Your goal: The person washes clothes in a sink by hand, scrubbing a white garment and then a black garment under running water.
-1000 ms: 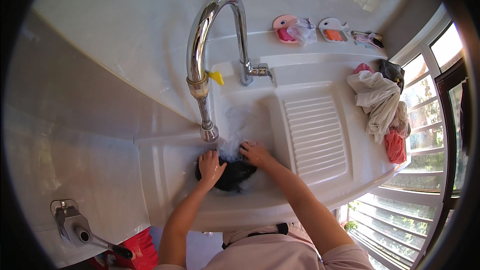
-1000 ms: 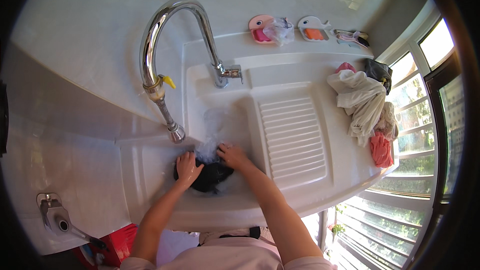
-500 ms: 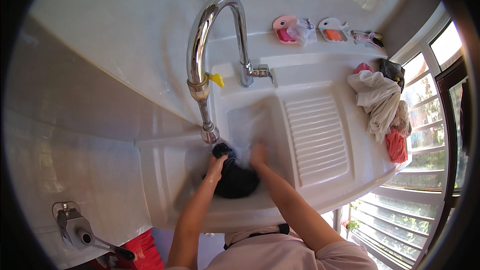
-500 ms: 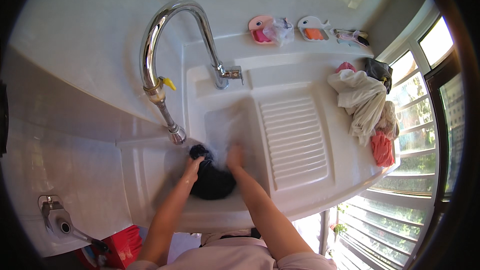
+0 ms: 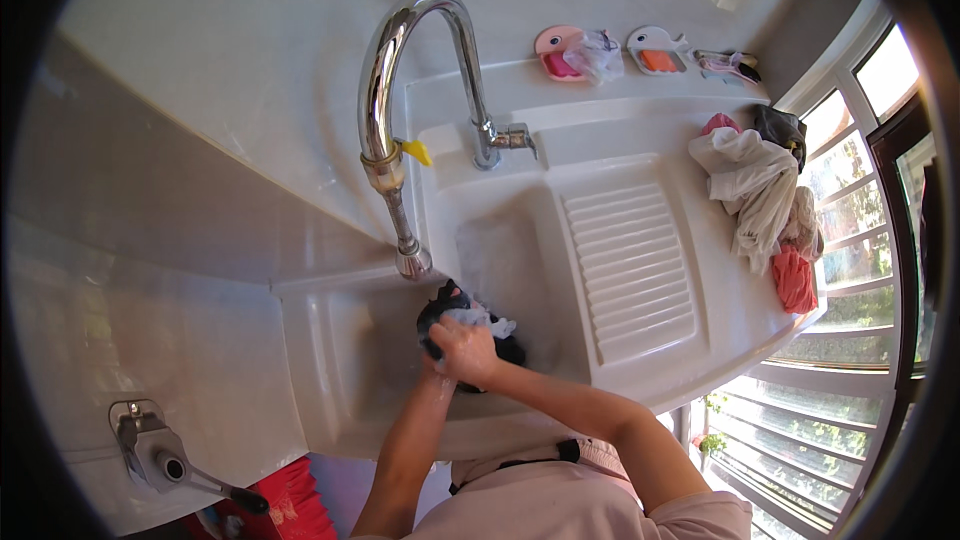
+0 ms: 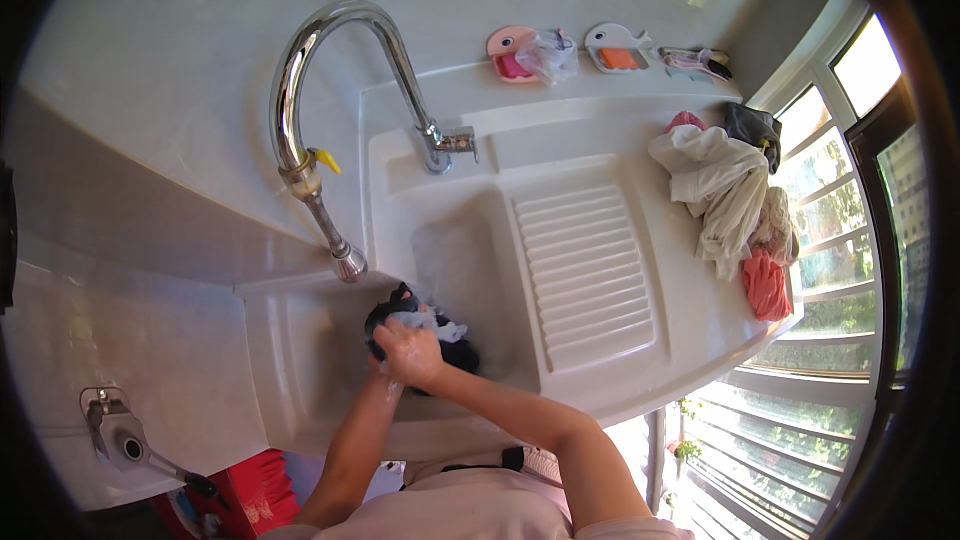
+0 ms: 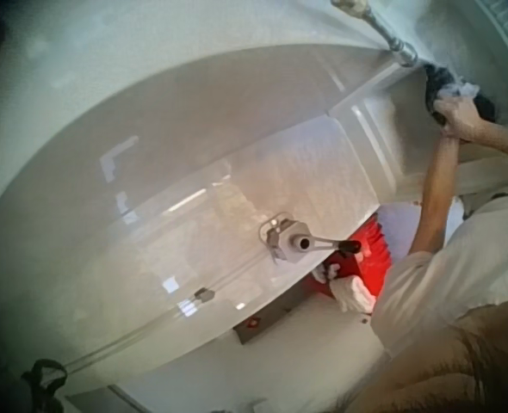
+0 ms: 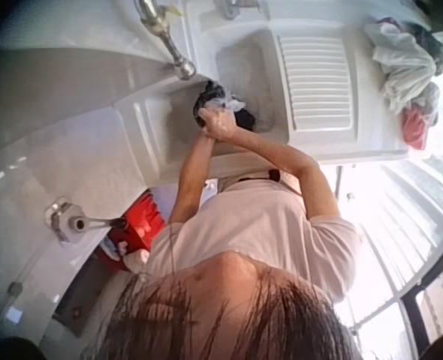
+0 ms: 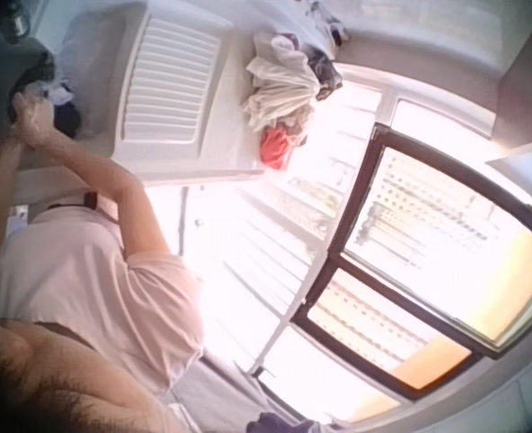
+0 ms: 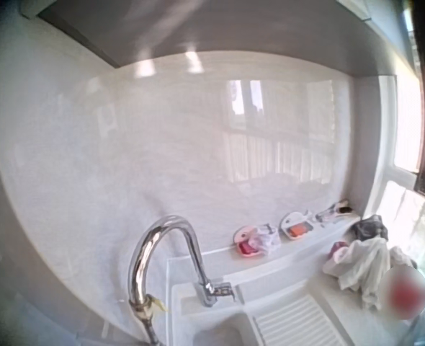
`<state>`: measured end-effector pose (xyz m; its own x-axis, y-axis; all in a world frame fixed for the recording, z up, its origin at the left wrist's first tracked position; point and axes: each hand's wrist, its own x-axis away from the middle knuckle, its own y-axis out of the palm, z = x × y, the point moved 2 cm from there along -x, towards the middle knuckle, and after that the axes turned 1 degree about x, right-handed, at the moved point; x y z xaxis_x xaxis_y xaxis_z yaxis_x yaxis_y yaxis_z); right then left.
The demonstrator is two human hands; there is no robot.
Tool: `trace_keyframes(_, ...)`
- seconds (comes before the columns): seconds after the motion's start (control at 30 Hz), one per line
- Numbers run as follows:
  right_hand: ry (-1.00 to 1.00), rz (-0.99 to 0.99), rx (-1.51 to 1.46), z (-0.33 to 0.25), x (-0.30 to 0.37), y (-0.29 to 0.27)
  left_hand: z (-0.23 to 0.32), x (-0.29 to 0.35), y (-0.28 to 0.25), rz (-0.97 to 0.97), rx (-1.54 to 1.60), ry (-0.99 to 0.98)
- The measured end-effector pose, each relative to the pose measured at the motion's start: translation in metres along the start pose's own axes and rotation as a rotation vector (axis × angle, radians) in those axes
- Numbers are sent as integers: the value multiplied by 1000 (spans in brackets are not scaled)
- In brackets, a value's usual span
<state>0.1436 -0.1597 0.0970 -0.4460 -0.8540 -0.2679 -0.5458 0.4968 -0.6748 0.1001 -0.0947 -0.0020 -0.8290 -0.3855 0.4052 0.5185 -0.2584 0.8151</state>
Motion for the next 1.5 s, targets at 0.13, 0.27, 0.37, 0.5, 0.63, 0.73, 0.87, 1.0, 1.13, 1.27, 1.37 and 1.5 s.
trace_keyframes(0.13,197,198,175,49,-42,-5,-19,-3,-21,294,-125,-35)
trace_keyframes(0.27,405,111,322,129,-39,-9,16,18,5,340,-210,-285)
trace_keyframes(0.37,729,63,-194,194,-31,0,63,10,-19,537,-406,-273)
trace_keyframes(0.5,210,-9,151,187,-10,34,38,-13,-69,601,-1900,179)
trace_keyframes(0.63,11,-536,284,168,-1,28,18,4,-51,-132,-2212,297)
trace_keyframes(0.73,336,-250,436,202,26,74,14,-14,-90,1,-2181,-93)
trace_keyframes(0.87,290,-459,535,229,19,103,15,-31,-153,193,-2152,42)
trace_keyframes(1.0,589,-339,306,241,39,109,30,-34,-64,301,-1483,-83)
trace_keyframes(1.13,907,-11,127,191,25,127,15,-43,-88,373,-127,-234)
trace_keyframes(1.27,563,175,21,102,9,74,-1,-56,-50,264,72,0)
trace_keyframes(1.37,150,253,29,36,3,10,5,-48,-30,35,86,-29)
trace_keyframes(1.5,-214,61,-72,4,5,-7,-4,-38,-12,11,56,-23)
